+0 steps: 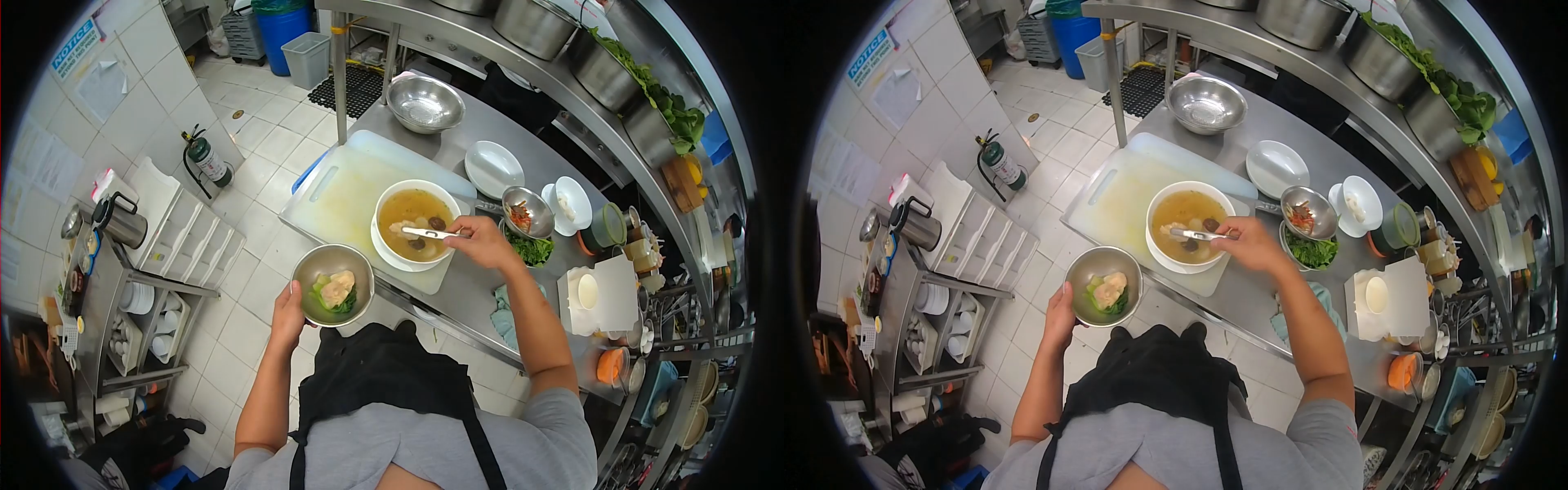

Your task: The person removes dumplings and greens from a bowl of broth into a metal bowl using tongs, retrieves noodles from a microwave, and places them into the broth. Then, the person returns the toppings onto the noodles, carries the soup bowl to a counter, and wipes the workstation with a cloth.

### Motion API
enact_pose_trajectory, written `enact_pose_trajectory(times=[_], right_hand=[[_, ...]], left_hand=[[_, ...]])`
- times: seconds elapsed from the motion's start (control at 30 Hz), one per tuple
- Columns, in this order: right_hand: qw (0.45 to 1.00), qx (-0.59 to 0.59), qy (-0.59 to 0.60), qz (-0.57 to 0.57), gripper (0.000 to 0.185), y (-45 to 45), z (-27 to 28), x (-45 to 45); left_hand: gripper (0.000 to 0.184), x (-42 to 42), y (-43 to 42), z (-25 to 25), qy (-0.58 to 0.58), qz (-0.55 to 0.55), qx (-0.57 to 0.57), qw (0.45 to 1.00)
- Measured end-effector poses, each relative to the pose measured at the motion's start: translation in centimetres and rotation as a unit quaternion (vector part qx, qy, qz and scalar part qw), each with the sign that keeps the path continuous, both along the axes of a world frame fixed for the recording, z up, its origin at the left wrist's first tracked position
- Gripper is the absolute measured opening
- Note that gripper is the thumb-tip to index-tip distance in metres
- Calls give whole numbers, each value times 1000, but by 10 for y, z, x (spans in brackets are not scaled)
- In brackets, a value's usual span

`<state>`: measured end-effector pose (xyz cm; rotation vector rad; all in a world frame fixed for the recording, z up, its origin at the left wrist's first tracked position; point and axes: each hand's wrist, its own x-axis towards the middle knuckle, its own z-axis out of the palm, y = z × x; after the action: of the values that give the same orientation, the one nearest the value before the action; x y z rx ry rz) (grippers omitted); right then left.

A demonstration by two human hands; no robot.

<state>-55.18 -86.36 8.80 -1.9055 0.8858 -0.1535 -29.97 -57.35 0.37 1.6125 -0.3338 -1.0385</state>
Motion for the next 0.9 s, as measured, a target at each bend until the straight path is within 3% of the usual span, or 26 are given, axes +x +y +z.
enact_pose_trajectory(times=[0.3,0.37,0.5,0.73,0.83,0.9], right_hand=[[999,-52,1,-4,21,-8,-9,-11],[996,-78,-45,-3,14,-8,-11,-14],[998,-45,-41,-12,15,11,27,-11],[986,-62,-43,146,24,51,22,4],[992,-65,-64,86,24,42,24,6],[990,-136,-8,-37,26,6,9,7]], left_hand=[[50,-7,-21,5,11,-38,-15,999],[50,-8,-25,4,7,-49,-16,999],[50,-13,-36,4,3,-58,-17,998],[49,-23,-46,3,7,-76,-18,997],[49,-23,-43,1,16,-67,-12,998],[49,-22,-37,-1,7,-68,-16,998]])
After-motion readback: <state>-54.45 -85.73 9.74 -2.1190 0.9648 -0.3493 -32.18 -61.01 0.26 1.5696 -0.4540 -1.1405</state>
